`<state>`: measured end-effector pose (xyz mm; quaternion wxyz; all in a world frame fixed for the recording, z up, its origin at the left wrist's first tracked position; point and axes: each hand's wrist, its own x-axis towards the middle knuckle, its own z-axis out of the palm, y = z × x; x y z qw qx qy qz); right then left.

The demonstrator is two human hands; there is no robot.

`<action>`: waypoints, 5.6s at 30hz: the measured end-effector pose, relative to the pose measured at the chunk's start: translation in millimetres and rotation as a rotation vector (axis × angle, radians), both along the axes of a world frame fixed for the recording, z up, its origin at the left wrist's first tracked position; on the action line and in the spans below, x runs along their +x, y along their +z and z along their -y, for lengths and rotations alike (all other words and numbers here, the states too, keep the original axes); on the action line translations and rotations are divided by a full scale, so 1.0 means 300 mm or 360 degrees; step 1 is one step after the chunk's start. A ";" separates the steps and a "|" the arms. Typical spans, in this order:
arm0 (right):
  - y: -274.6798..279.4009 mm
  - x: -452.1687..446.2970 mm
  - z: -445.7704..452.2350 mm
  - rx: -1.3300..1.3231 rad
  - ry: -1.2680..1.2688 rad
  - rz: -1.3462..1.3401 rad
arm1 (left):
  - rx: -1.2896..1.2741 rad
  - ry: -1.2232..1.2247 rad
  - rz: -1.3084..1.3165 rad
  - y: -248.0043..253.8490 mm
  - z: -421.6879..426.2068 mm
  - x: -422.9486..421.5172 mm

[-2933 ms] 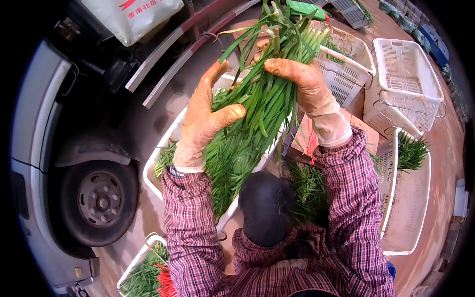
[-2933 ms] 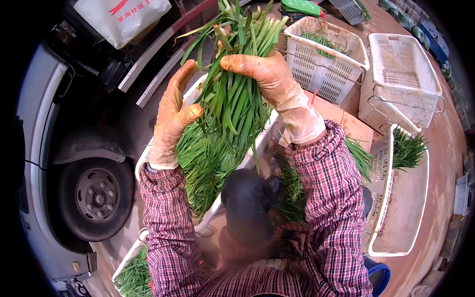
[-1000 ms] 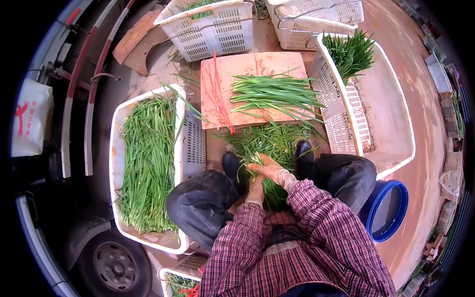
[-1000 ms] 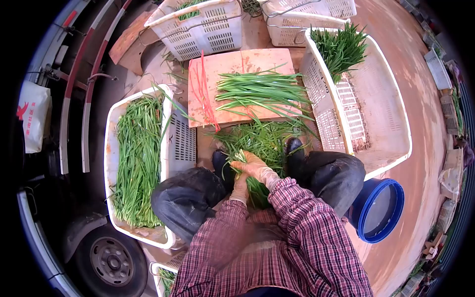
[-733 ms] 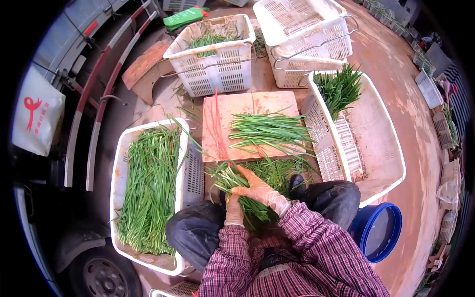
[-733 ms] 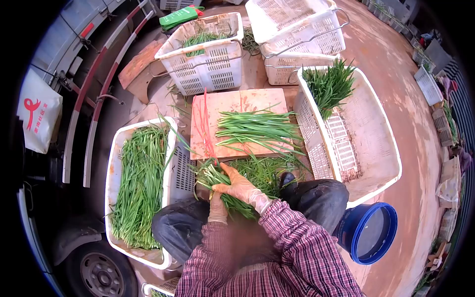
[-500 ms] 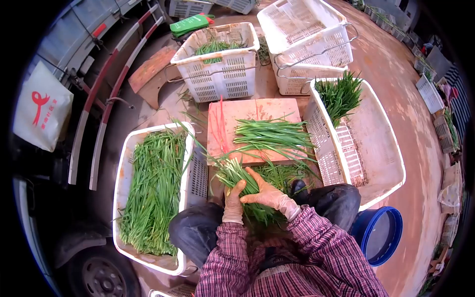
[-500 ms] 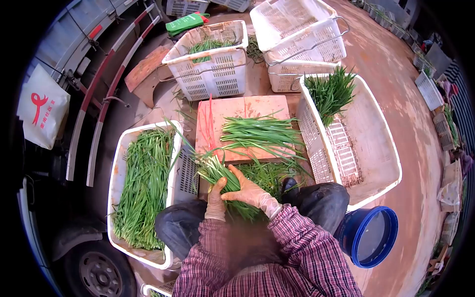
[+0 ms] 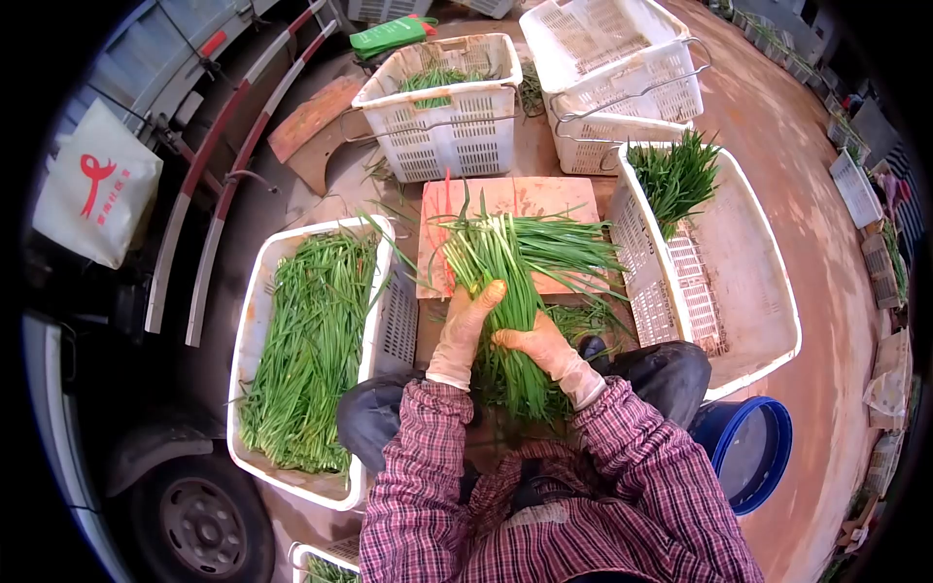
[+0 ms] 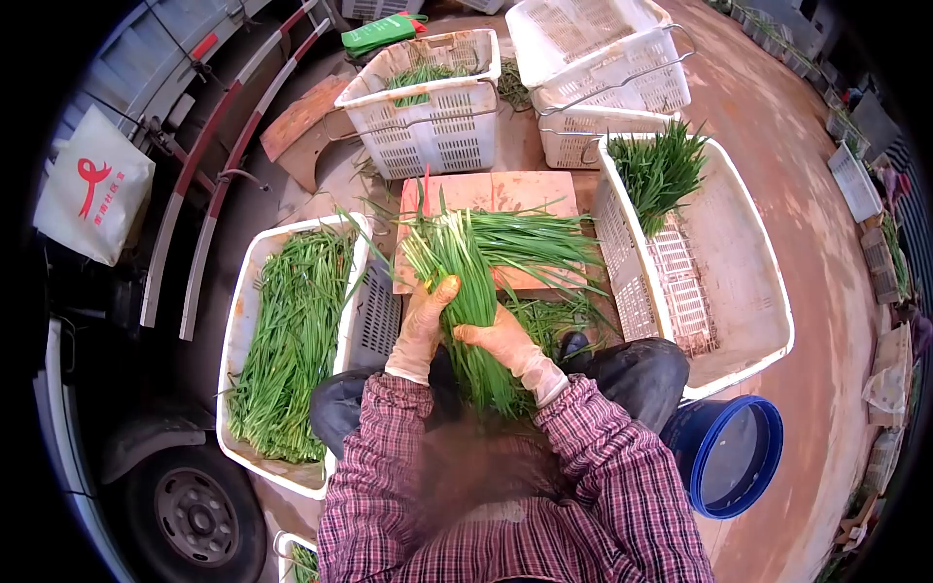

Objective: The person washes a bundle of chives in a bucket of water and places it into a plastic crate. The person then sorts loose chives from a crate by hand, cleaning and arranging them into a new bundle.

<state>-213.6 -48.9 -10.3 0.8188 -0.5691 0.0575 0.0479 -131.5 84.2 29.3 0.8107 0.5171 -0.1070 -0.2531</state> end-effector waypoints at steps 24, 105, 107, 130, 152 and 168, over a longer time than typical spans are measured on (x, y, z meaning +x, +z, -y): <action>0.018 -0.108 -0.047 0.1046 -0.0690 0.0122 | 0.0922 -0.0705 -0.0242 -0.019 -0.109 -0.256; -0.647 -0.115 0.146 -0.0933 -0.0521 -0.1131 | 0.1829 -0.0942 0.0016 0.246 -0.246 -0.357; -0.680 -0.151 0.179 -0.0958 -0.0598 -0.1182 | 0.1883 -0.0943 0.0042 0.257 -0.275 -0.362; -0.393 -0.078 0.110 -0.0295 0.0159 -0.0652 | 0.1407 -0.0640 -0.0389 0.217 -0.394 -0.306; -0.169 -0.062 0.168 -0.0844 0.0306 0.0163 | 0.1394 -0.0208 -0.0591 0.250 -0.476 -0.344; -0.279 -0.086 0.143 -0.0831 -0.0022 -0.0332 | 0.1100 -0.0295 -0.0761 0.223 -0.493 -0.336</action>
